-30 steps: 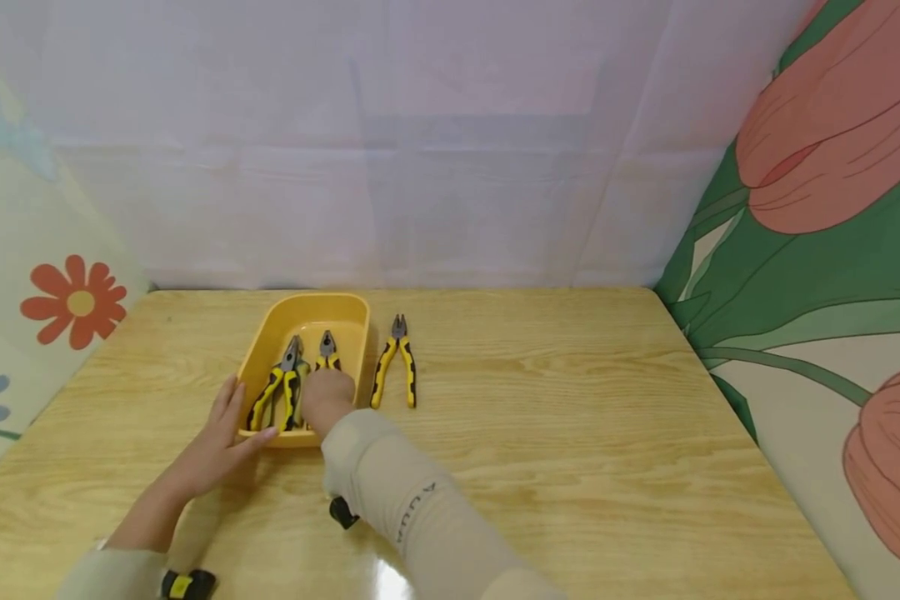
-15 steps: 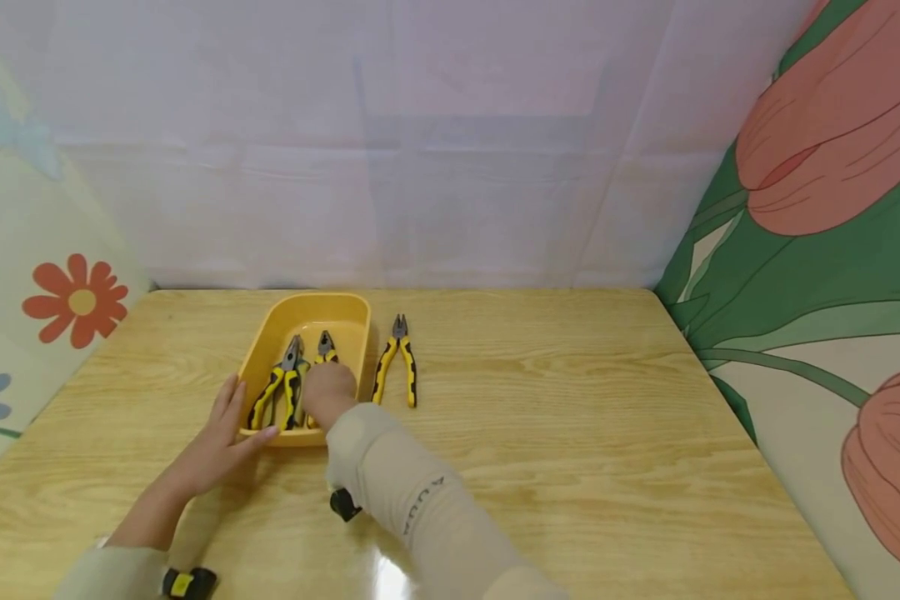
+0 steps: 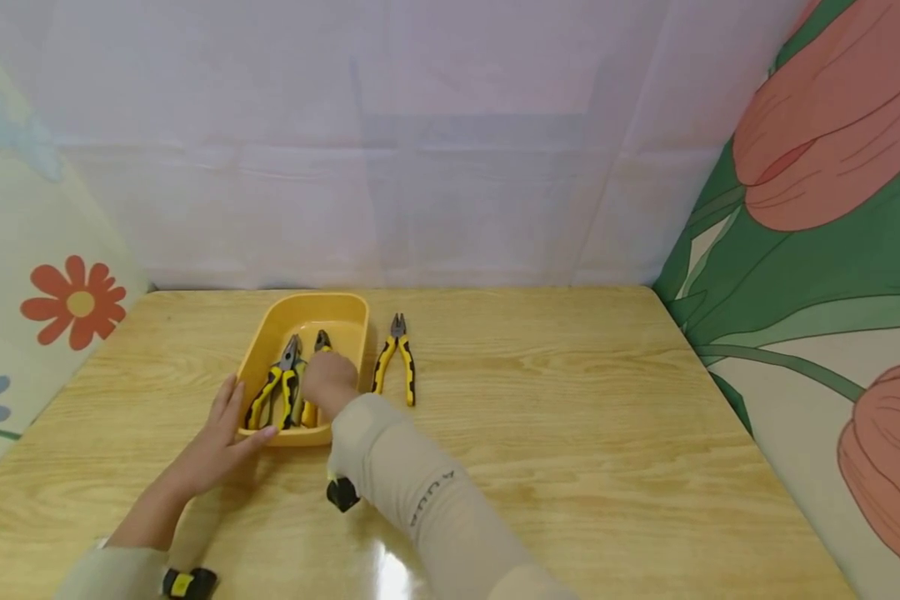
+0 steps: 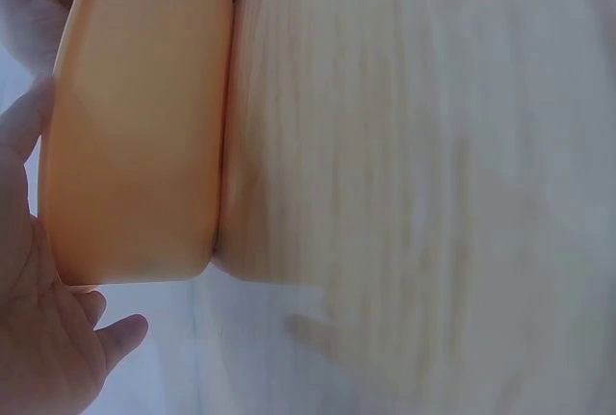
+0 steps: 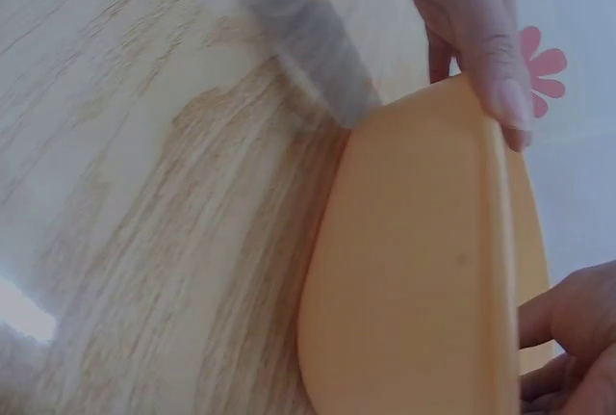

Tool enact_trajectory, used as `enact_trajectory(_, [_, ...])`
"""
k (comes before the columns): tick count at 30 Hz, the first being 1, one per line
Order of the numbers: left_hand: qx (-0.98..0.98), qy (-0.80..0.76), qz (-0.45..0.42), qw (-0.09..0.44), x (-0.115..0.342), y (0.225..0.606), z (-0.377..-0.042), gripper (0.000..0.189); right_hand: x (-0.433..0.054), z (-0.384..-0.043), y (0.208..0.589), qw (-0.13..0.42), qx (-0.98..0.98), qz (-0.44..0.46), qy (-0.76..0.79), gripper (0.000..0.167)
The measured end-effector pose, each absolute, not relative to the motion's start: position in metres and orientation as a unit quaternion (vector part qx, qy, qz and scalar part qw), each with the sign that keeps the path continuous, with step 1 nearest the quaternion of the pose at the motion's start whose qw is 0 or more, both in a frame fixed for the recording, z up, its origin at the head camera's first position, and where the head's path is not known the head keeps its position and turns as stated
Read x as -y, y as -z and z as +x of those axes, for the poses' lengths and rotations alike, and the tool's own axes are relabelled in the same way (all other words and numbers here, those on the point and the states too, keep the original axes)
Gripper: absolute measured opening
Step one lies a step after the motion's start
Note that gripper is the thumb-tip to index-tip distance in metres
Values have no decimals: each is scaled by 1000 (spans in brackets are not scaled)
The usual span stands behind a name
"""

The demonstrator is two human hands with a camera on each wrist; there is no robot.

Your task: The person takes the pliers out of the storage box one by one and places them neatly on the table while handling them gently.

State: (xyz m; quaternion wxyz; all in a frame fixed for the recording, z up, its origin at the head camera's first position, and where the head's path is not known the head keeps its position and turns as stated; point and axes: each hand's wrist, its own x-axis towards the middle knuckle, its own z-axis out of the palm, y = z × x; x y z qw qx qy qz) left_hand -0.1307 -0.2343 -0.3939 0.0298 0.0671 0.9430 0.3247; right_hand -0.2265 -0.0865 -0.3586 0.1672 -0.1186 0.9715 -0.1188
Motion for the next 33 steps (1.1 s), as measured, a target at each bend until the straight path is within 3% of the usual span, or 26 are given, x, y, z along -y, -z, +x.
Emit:
enact_trajectory(6, [-942, -327, 69, 27, 235, 394, -131, 90, 81, -231, 353, 173, -959, -107, 199, 34])
enact_trajectory(15, [-941, -331, 64, 31, 234, 392, -130, 90, 81, -238, 352, 195, -954, -93, 209, 17])
enact_trajectory(23, [-941, -332, 65, 31, 235, 392, -131, 90, 79, -236, 352, 201, -939, -78, 269, 28])
enact_trajectory(30, [-939, -338, 61, 33, 235, 394, -132, 90, 81, -234, 352, 195, -934, -54, 293, 12])
enact_trajectory(33, [-938, -341, 60, 35, 234, 394, -132, 90, 82, -235, 353, 202, -935, -47, 287, 14])
